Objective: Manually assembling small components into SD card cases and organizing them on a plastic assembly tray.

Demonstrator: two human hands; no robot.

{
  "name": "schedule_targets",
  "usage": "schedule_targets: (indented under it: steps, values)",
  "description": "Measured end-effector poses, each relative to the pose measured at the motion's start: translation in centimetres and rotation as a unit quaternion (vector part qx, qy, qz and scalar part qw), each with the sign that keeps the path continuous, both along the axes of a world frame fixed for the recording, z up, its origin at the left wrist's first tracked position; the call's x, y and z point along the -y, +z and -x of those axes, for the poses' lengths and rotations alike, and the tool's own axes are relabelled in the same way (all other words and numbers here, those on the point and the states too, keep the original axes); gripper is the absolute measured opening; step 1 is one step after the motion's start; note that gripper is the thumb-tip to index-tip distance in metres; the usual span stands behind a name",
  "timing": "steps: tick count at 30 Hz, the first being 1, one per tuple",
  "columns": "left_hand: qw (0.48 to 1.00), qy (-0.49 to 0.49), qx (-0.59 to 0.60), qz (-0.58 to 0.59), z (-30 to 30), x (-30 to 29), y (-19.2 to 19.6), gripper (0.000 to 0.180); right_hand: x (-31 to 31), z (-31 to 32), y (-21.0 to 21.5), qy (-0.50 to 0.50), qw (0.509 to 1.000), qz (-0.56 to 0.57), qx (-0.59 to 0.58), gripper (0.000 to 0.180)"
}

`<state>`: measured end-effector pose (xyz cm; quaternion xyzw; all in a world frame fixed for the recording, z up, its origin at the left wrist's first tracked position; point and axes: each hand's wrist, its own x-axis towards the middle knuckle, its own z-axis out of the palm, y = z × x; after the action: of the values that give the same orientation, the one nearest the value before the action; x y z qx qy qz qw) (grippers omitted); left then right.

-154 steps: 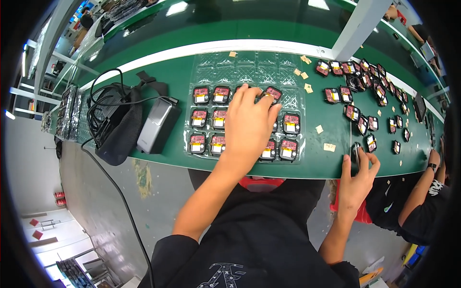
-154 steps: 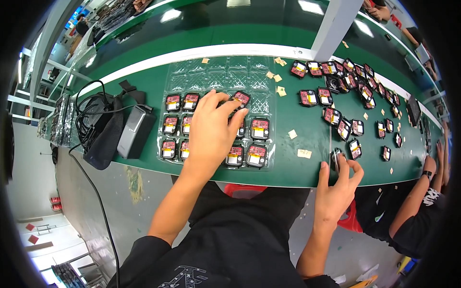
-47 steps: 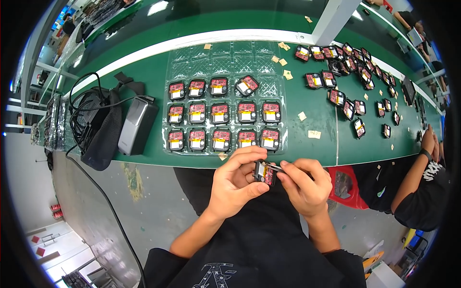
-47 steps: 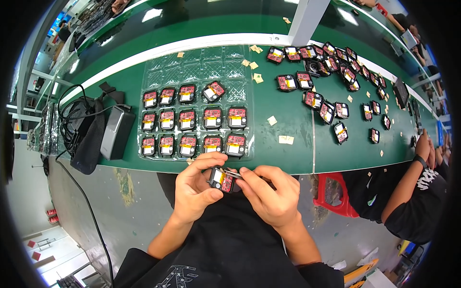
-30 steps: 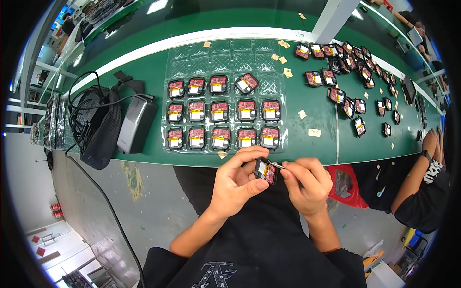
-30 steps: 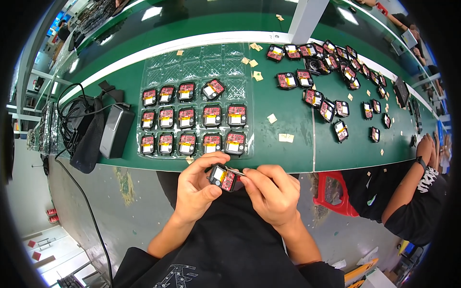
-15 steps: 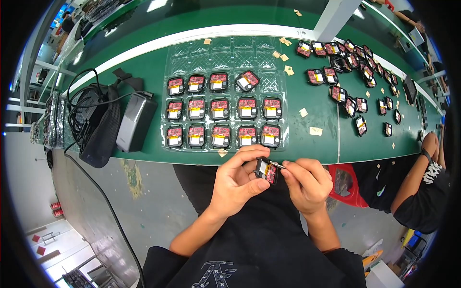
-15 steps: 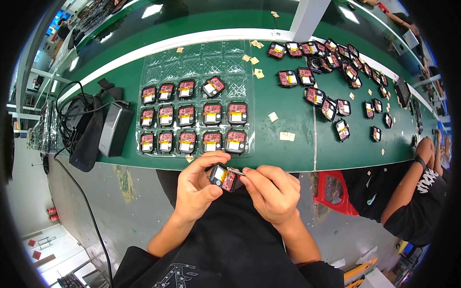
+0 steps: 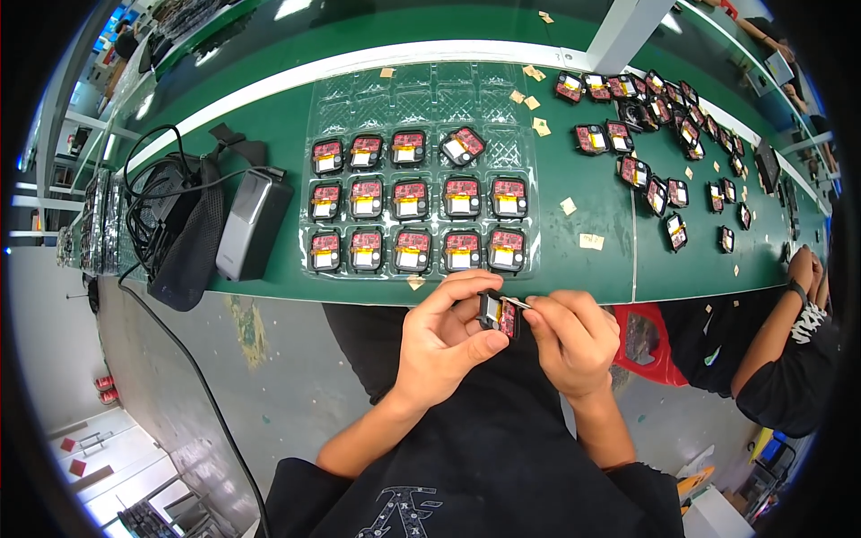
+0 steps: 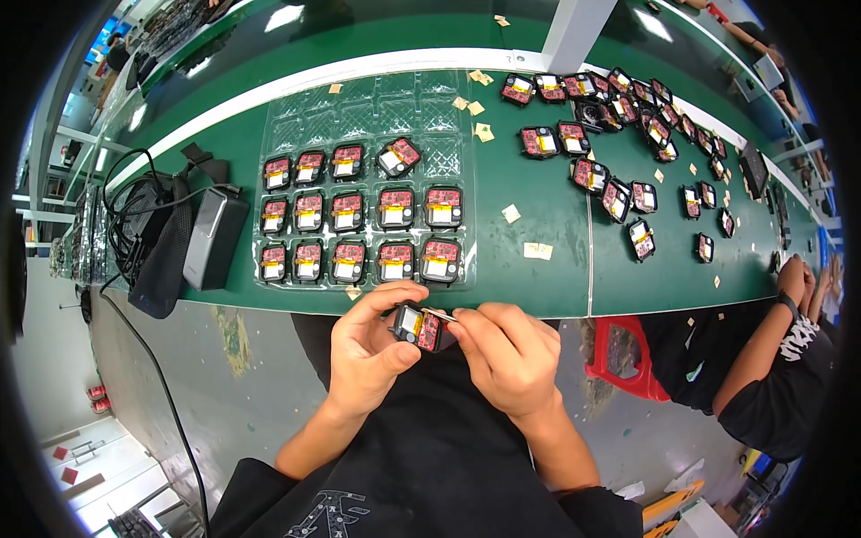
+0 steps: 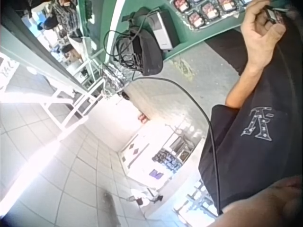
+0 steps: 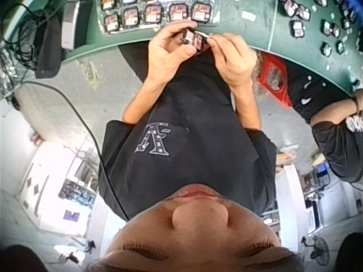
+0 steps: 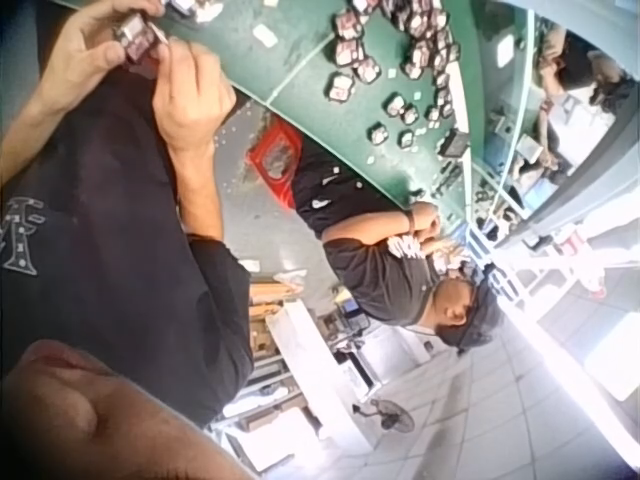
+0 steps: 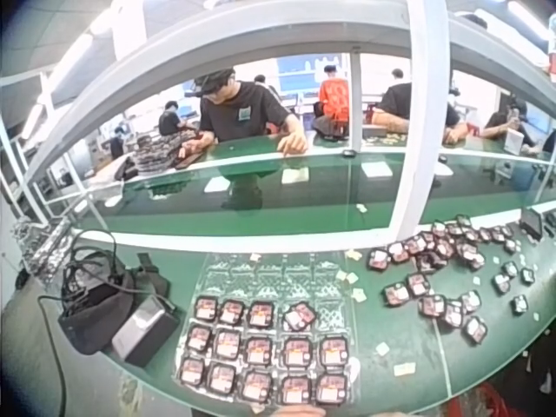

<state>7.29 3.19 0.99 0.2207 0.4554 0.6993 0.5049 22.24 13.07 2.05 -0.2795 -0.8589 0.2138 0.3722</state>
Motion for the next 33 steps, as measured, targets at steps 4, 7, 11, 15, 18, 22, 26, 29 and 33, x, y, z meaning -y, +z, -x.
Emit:
schedule_targets:
  steps: [4, 7, 11, 15, 18, 22, 26, 29, 33]
  values:
    - [0.996, -0.053, -0.014, -0.068, 0.7, 0.4, -1.5, 0.052, -0.1, -0.2, 0.1, 0.007, 1.000, 0.003, -0.002, 0.017]
    - [0.996, -0.048, -0.005, -0.081, 0.6, 0.1, -1.2, 0.052, -0.1, -0.3, 0.1, 0.002, 1.000, 0.022, -0.009, 0.016]
    - [0.998, -0.039, -0.006, -0.042, 0.2, 0.0, -0.3, 0.056, -0.1, -0.2, -0.3, 0.009, 0.999, 0.040, -0.028, 0.016]
    - [0.997, -0.042, -0.015, -0.063, 0.2, 0.2, -0.8, 0.053, 0.2, -0.1, -0.6, 0.001, 1.000, 0.005, -0.010, 0.017]
    - [0.998, -0.031, -0.019, -0.058, 0.1, 0.1, -0.6, 0.055, 0.2, -0.2, -0.7, -0.002, 0.999, -0.039, -0.008, 0.019]
    - [0.998, -0.024, -0.023, -0.055, 0.5, 0.1, -0.5, 0.055, -0.5, -0.5, 0.2, 0.027, 1.000, 0.002, 0.010, 0.019]
    - [0.994, -0.052, -0.038, -0.093, 1.8, -0.5, 0.4, 0.055, -2.8, -2.7, 0.0, -0.138, 0.990, 0.018, -0.003, 0.012]
    - [0.981, 0.032, -0.172, -0.084, 2.1, -2.2, 2.0, 0.057, -4.4, -4.5, -0.3, -0.334, 0.937, 0.031, 0.095, 0.029]
    - [0.905, 0.053, -0.416, -0.074, 4.1, -6.7, 3.1, 0.038, -5.7, -5.8, -0.4, -0.410, 0.890, 0.032, 0.198, 0.039]
